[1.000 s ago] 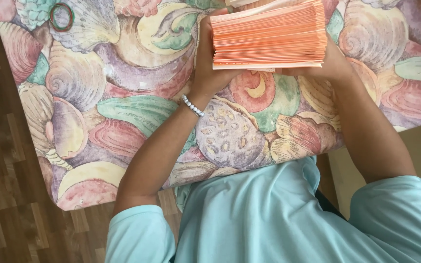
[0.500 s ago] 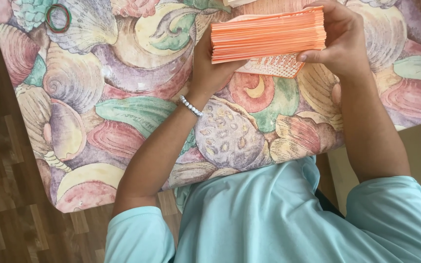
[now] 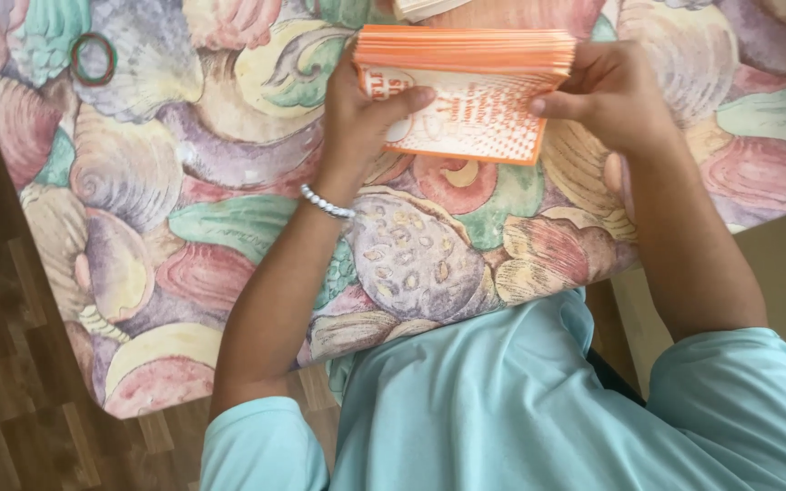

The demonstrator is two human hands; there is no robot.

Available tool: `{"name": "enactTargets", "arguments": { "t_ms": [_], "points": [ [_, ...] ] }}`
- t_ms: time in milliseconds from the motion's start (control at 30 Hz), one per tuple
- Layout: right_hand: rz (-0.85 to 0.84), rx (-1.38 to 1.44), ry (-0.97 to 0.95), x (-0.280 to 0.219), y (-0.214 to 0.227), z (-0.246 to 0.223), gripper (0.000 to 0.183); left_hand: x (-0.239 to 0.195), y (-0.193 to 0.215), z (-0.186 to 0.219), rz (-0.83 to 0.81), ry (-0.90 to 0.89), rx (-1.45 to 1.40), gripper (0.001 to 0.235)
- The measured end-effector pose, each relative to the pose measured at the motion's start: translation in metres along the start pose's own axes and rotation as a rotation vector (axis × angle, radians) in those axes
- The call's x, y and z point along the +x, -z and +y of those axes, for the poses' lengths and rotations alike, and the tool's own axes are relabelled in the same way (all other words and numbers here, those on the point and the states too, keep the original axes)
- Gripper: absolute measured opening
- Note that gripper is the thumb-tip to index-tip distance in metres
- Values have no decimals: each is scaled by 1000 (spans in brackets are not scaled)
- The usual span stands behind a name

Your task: Folding and stacking paper bags on a table with a patterned tablecloth.

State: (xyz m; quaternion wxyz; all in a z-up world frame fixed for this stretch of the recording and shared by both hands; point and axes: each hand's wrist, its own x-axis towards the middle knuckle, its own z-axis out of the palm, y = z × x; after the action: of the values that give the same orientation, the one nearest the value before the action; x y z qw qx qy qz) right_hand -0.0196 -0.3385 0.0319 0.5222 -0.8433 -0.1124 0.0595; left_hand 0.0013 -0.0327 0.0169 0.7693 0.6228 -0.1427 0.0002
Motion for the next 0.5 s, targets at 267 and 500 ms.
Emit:
{"name": "enactTargets", "arguments": {
  "t_ms": [267,500],
  "points": [
    [129,633,-359,-17,-31,-19,34,24,-4,8,47,441,216,64],
    [589,620,-578,-29,45,-41,8,50,3,24,-152,345,158,133]
  ]
}}
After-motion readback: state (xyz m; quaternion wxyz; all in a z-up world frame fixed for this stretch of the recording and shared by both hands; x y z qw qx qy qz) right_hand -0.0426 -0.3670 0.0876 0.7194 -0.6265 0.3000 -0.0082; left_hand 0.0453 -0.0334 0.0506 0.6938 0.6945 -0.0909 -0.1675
